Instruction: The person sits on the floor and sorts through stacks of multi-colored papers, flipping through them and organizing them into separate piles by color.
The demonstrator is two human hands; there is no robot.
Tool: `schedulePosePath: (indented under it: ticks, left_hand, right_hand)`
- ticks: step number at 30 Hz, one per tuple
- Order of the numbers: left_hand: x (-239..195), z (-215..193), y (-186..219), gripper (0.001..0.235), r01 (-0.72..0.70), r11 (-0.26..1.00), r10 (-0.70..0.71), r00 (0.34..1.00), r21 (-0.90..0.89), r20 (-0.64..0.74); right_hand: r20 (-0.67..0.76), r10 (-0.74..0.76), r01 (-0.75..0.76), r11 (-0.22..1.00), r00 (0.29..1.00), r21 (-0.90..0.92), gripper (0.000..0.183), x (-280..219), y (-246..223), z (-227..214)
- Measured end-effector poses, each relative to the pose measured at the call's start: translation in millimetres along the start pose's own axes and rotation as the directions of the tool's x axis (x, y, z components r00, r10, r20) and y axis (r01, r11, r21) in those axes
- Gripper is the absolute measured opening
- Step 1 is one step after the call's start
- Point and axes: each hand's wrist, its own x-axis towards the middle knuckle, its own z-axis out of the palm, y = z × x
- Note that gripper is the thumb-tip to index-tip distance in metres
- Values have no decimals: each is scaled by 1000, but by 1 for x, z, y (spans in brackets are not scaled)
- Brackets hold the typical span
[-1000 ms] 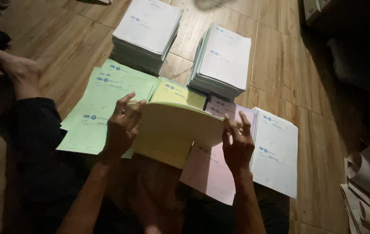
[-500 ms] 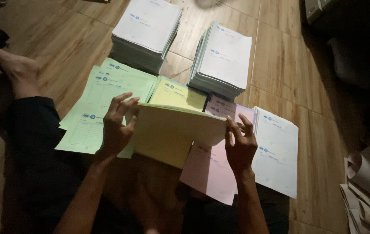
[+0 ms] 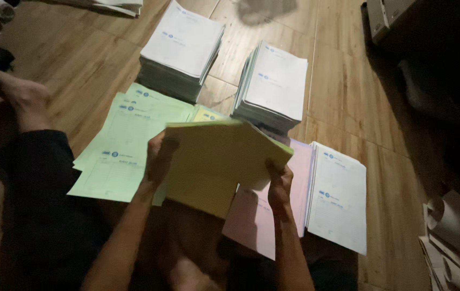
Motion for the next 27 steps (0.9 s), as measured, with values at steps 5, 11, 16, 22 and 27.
schedulePosePath:
  ticks: [5, 11, 16, 22, 27]
  left_hand:
    - [-21, 0, 5, 42, -146, 939, 164, 986, 313, -29]
    - [-35, -27, -32, 39, -92, 942, 100, 995, 323, -9]
    - [-26, -16, -15, 46, -75, 940, 82, 997, 332, -7]
    - [-34, -12, -7, 39, -148, 907, 180, 983, 394, -45]
    - [-68, 14, -15, 61, -174, 702, 482, 830, 691, -281]
  right_hand:
    - [-127, -32, 42, 996, 991, 81, 18, -16, -31, 9]
    - [-31, -52, 52, 998, 998, 18, 27, -29, 12, -25]
    - [-91, -39, 45, 997, 995, 58, 20, -23, 13, -14]
    - [-126, -12, 25, 995, 992, 99, 28, -41, 5, -16]
    - [-93, 24, -20, 999, 995, 36, 39, -52, -15, -11]
